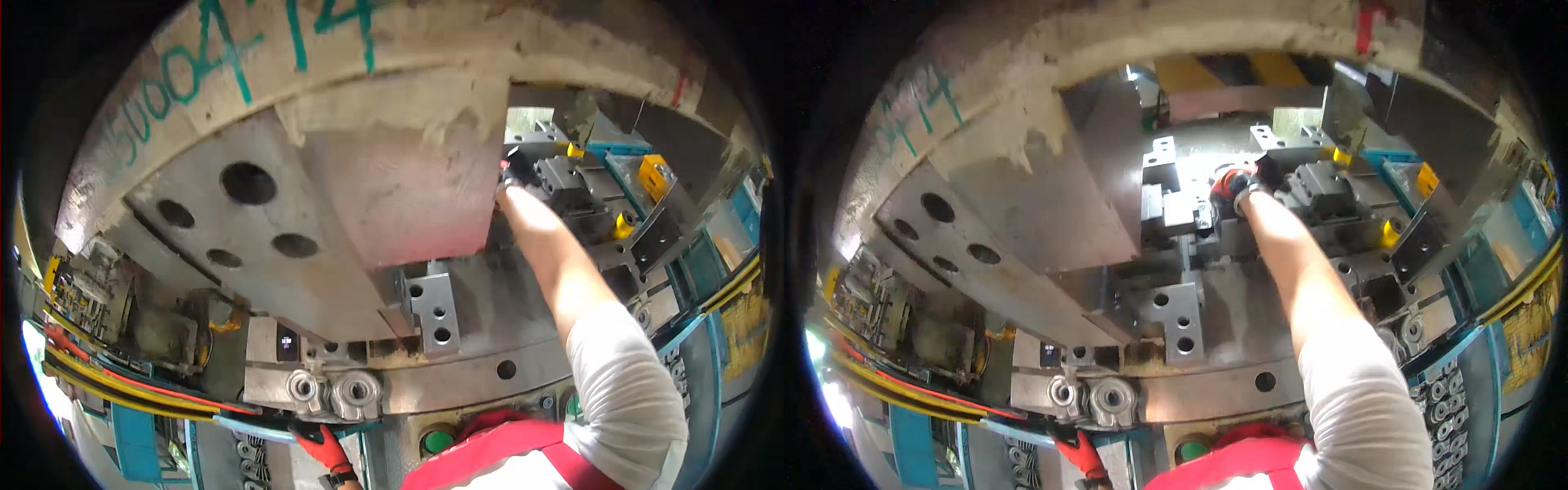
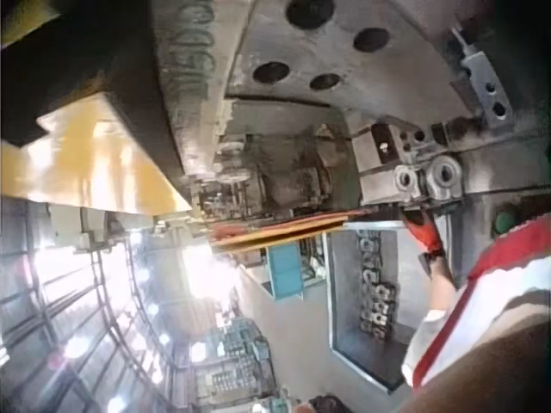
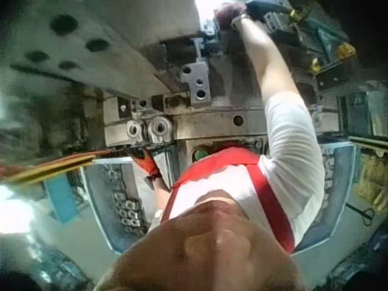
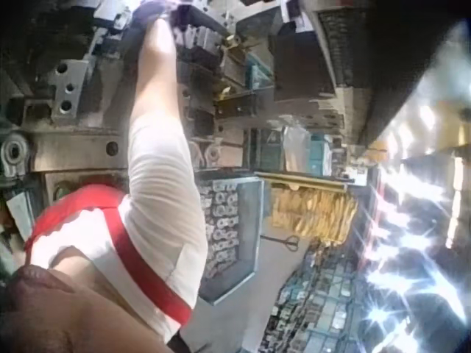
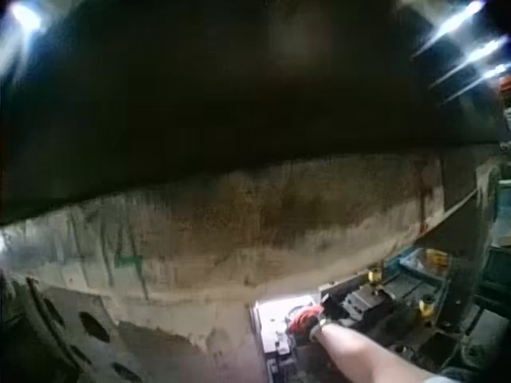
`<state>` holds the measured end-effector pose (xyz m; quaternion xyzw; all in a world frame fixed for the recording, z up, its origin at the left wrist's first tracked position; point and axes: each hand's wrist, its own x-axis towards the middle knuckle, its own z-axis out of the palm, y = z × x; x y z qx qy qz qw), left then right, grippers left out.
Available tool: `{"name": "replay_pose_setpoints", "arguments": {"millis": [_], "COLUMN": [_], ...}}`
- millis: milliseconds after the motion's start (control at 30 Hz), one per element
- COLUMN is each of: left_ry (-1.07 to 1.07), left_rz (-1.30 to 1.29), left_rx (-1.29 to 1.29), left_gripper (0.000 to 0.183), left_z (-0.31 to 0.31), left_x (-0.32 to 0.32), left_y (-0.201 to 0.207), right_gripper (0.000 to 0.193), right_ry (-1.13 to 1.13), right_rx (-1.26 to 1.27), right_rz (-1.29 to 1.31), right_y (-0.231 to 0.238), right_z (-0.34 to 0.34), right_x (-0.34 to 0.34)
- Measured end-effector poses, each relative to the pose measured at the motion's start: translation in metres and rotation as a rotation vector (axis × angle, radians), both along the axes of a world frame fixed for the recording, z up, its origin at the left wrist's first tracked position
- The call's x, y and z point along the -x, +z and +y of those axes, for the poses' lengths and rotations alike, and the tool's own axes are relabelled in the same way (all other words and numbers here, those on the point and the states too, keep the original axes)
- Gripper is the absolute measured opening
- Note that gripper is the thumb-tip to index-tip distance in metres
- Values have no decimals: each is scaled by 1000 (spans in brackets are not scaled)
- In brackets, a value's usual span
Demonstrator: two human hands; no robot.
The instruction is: Operating a metal stamping press by loading blanks, triggering the press with dual safety buttons, and unloading formed parts into a bin.
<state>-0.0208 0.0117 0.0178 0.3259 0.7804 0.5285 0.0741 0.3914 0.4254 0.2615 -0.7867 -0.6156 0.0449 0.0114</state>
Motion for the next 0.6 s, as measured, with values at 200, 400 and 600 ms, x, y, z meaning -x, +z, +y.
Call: {"name": "replay_pose_setpoints", "arguments": {"millis": [200,400,600], "left_ry": [53,14,17], "left_rz": [-17,-120,-389], "left_rx": [43,-22,-104], "left_gripper": [72,72,67], "left_z": [-9,-18,-30], "left_x": [-7,-21,-51], "left_y": [-22,-23,-37], "right_gripper": [64,73,93], "right_ry": [123,98,286], "right_rx": [130,24,-245], "right_rz": [-27,242,211], "right_y": [-14,17,-1], "right_z": [22,-55,-153], "right_x": [1,13,12]}}
